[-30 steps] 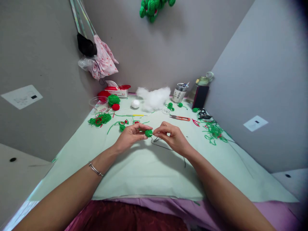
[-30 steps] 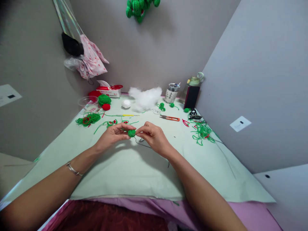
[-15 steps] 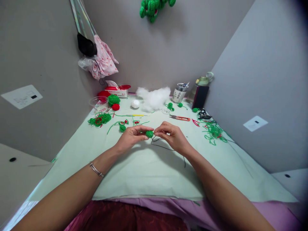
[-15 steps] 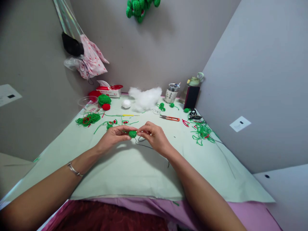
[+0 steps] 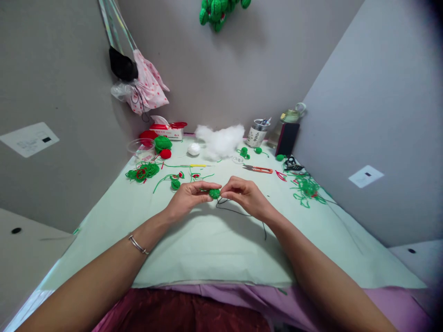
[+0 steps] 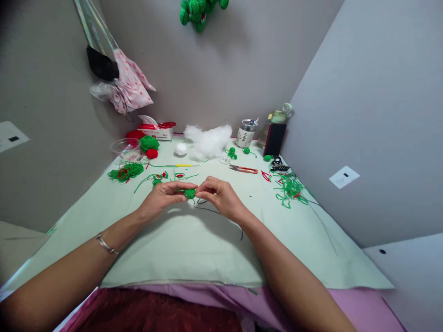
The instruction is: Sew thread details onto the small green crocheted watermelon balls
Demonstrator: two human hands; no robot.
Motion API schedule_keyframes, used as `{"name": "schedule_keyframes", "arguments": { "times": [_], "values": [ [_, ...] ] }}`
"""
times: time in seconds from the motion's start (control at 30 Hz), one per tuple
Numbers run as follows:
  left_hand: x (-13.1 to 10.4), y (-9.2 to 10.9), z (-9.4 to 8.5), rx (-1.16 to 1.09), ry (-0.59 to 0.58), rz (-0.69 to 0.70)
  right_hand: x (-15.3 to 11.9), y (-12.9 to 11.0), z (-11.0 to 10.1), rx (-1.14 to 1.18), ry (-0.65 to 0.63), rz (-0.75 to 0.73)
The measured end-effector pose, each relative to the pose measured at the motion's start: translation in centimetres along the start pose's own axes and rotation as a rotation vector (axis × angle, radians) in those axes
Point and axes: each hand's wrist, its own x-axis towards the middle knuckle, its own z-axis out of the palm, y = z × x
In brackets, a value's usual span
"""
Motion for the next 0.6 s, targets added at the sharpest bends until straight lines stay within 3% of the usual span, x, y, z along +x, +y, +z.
{"name": "schedule_keyframes", "arguments": {
  "times": [0.27,0.43,0.6],
  "values": [
    [0.0,0.1,0.1,0.010,-0.015,0.019,-0.2,-0.6,0.0,-0.060,0.040,-0.017],
    [0.2,-0.1,0.0,-0.058,-0.022,0.099,-0.4,-0.9,-0.2,0.008,0.016,0.018],
    [0.2,-0.1,0.0,-0.088,-0.019,0.170,-0.5,-1.4,-0.2,-0.091,0.087,-0.079]
  ]
}}
